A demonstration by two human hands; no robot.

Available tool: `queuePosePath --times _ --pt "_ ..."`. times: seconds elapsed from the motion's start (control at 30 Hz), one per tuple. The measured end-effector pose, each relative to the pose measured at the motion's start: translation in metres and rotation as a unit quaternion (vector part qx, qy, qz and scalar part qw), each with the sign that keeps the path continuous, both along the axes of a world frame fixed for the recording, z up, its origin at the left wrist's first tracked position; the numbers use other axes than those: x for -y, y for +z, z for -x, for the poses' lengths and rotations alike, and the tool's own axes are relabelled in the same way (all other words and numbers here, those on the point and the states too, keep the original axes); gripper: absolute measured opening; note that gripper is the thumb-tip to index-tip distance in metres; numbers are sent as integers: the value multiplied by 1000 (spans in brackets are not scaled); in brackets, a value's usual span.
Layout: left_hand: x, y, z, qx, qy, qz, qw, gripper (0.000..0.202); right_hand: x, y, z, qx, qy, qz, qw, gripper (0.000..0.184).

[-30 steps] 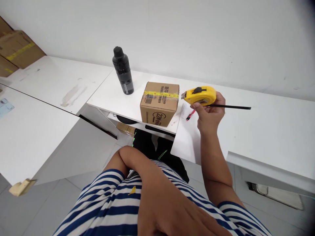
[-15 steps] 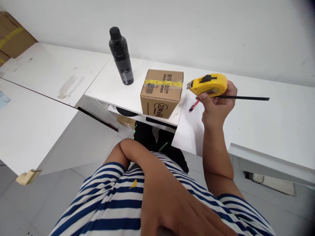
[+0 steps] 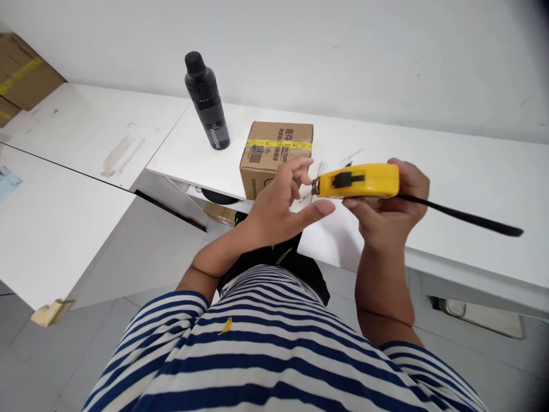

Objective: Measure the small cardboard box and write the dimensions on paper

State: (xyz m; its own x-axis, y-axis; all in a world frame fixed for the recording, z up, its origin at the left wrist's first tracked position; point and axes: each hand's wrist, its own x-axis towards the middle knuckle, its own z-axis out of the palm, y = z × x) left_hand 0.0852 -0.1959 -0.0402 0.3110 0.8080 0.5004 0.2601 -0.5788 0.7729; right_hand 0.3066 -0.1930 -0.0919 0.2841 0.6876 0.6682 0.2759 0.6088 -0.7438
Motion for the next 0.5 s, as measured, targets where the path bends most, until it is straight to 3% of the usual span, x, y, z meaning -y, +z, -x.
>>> queuePosePath --times 0.1,0.23,0.3,0.37,0.43,0.5 --pt "-11 -3 -4 -11 -72 77 994 80 16 3 -1 45 36 19 998 71" --pt "-11 -5 -5 -12 -123 32 992 77 24 8 2 73 80 88 990 76" --pt "-16 -5 -5 -19 -86 -1 996 73 15 8 1 91 67 107 988 78" --pt "-27 -5 -2 -30 -2 -16 999 73 -6 3 -7 112 38 103 988 78" --pt "-46 -1 5 -17 83 -7 996 75 -36 -10 -24 117 1 88 989 82" --pt "-70 6 17 11 143 -1 990 72 -69 -29 -48 146 -47 118 981 79"
